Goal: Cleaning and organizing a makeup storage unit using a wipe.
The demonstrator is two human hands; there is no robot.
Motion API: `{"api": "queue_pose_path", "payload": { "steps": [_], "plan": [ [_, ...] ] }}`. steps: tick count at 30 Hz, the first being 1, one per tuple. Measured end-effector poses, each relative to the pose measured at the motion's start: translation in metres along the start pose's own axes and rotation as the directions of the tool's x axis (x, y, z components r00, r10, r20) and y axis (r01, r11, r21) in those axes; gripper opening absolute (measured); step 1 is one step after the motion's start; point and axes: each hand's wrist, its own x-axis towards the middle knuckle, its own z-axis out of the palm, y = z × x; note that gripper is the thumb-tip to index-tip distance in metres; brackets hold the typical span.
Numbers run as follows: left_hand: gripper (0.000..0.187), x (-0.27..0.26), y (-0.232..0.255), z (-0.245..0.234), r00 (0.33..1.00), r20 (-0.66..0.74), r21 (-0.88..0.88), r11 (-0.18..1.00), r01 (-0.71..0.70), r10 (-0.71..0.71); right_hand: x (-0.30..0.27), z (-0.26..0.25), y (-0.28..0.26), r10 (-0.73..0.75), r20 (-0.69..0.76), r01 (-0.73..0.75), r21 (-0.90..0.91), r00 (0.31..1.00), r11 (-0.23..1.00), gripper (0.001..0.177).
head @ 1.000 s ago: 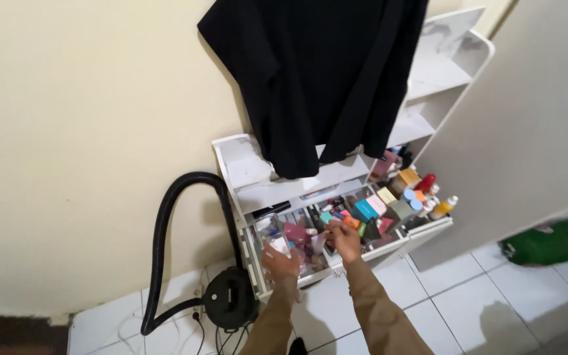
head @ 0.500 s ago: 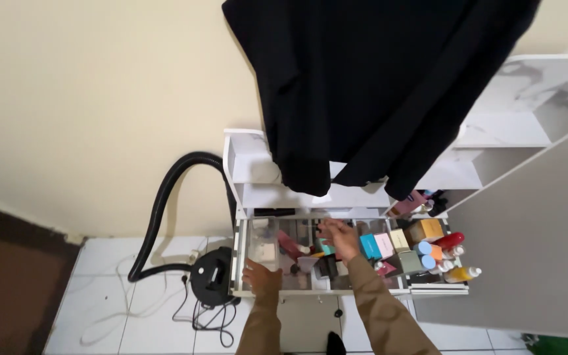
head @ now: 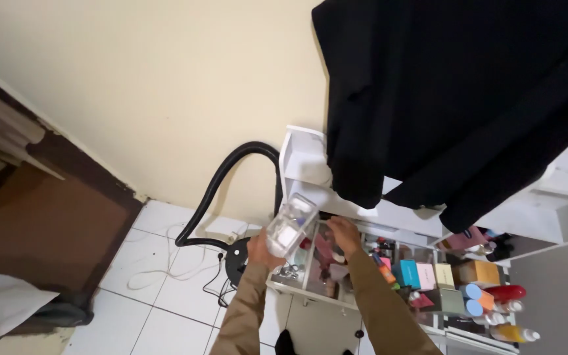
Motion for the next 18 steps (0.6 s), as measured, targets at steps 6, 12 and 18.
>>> {"api": "queue_pose_path", "payload": {
  "steps": [6,12,18],
  "plan": [
    [0.124,0.037,0.018,-0.005,0.897,0.36,-0.123,0.966,-0.227,0.256,-0.055,0.003,-0.066,0.112,-0.048,-0.114,-0.059,0.993,0.992,0.068],
    [0.129,0.048,0.097,0.036,0.862,0.2,-0.152,0.883,-0.443,0.467,-0.052,-0.104,-0.046,0.067,-0.145,-0.051,0.113,0.987,0.992,0.07],
    [0.12,0.053,0.154,0.105,0.92,0.163,-0.431,0.864,-0.259,0.357,-0.076,-0.168,-0.06,0.105,-0.304,0.023,0.391,0.947,0.92,0.06]
  ]
}}
